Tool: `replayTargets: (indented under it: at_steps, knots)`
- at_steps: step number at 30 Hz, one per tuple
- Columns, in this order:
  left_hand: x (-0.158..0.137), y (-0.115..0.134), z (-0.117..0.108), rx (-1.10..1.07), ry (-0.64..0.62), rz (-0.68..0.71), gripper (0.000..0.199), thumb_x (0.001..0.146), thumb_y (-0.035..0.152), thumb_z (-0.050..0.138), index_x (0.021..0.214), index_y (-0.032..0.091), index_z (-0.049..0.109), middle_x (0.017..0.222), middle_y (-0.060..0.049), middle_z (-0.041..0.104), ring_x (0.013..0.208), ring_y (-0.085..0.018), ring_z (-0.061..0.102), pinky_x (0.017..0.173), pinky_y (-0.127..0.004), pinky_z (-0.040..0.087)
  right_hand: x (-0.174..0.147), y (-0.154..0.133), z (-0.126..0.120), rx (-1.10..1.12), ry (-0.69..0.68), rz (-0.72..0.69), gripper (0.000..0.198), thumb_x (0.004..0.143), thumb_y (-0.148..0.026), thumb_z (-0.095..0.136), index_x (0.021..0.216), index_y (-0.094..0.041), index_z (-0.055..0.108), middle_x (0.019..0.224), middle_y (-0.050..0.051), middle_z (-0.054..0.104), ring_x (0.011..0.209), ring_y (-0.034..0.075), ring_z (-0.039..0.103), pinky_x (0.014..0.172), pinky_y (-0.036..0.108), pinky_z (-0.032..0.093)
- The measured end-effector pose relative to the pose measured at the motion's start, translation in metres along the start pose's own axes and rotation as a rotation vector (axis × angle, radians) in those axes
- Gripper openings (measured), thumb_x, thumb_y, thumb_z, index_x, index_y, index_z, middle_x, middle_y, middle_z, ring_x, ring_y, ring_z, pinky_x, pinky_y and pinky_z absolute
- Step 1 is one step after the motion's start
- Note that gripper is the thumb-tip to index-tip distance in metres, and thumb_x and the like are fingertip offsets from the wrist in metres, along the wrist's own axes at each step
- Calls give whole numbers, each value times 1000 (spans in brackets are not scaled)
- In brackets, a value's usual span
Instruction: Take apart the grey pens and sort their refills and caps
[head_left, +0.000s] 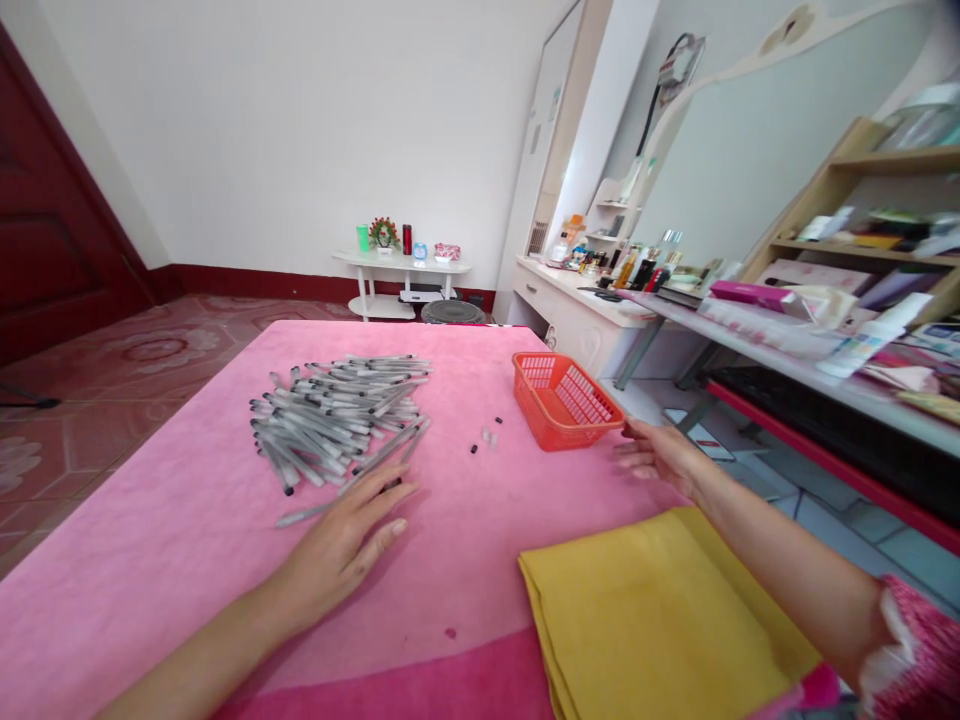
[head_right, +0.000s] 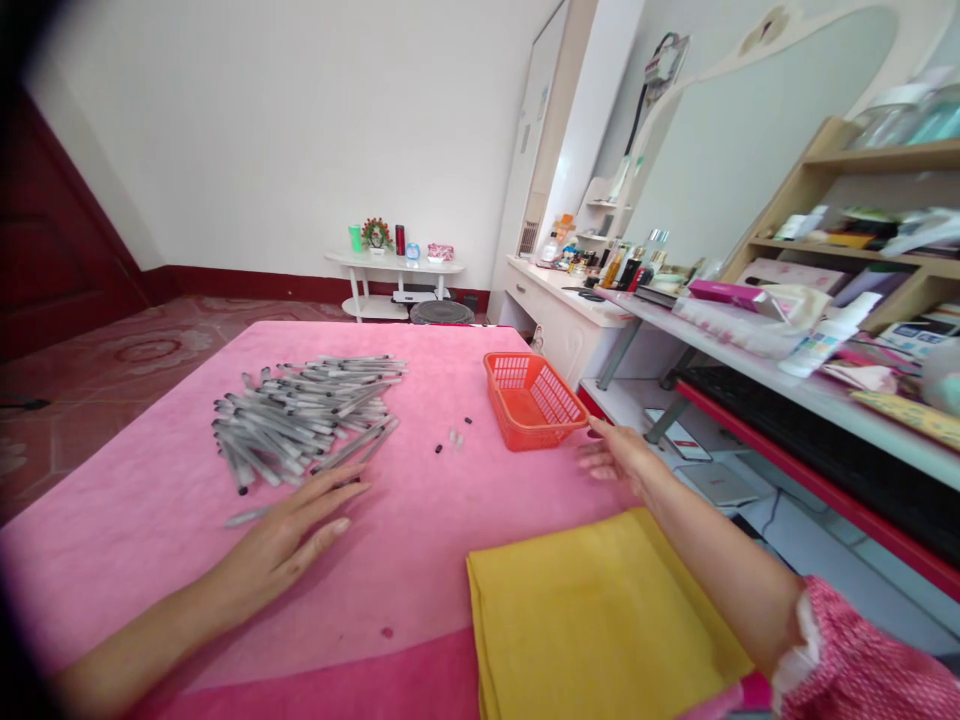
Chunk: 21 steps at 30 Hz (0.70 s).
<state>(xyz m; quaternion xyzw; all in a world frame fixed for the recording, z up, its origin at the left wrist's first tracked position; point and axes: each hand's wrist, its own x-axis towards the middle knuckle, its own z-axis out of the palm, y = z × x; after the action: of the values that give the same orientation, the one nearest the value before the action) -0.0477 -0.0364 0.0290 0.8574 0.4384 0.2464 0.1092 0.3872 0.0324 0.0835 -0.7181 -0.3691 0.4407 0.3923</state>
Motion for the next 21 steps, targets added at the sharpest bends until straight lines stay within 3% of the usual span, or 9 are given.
replayTargets:
  at_steps: [3,5,7,10,13,15,19,21]
  knots:
    - [-1,5,2,7,-26,39,41,87,32,43,127,28,47,137,-4,43,127,-22,37,105,-40,33,-21,16,-9,-278,13,-202,27,69,-41,64,75,-16,58,67,4,64,44,9,53,38,18,39]
    - [-1,11,5,15,-36,73,39,86,32,43,125,28,50,135,-4,45,126,-22,37,104,-41,34,-31,28,-15,-453,-130,-369,24,64,-36,69,75,-15,63,73,5,66,58,13,58,52,22,47]
    - [0,17,8,24,-40,110,36,86,30,43,121,28,53,135,-4,45,127,-22,37,105,-42,33,-35,39,-25,-600,-245,-504,31,59,-33,72,84,-16,68,90,7,67,82,20,61,75,27,48]
    - [6,32,14,11,-51,146,34,87,29,42,117,27,57,132,-5,48,124,-23,39,104,-43,33,-31,53,-48,-777,-203,-557,47,53,-33,75,97,-18,68,109,11,63,102,27,55,93,34,39]
    - [16,54,21,-60,-83,132,34,87,27,41,116,24,57,121,-7,55,113,-21,48,98,-39,39,-23,63,-68,-792,-143,-467,53,49,-36,77,98,-16,68,104,12,65,95,28,58,86,34,42]
    - [25,72,28,-114,-114,100,35,86,30,41,117,23,55,113,-7,58,105,-20,52,93,-36,42,-21,67,-72,-774,-196,-424,44,52,-39,76,89,-16,69,89,9,68,80,24,60,72,29,45]
    - [45,102,47,-196,-152,-46,51,82,49,43,124,21,49,107,-10,59,98,-23,54,84,-36,44,-29,64,-62,-735,-376,-385,29,64,-45,66,64,-16,62,57,-1,58,52,13,50,50,22,36]
    - [52,111,58,-235,-209,-102,56,73,57,52,113,20,58,100,-9,61,90,-23,57,78,-35,45,-34,59,-55,-680,-398,-370,30,64,-45,66,60,-16,59,53,-3,53,49,11,45,48,21,33]
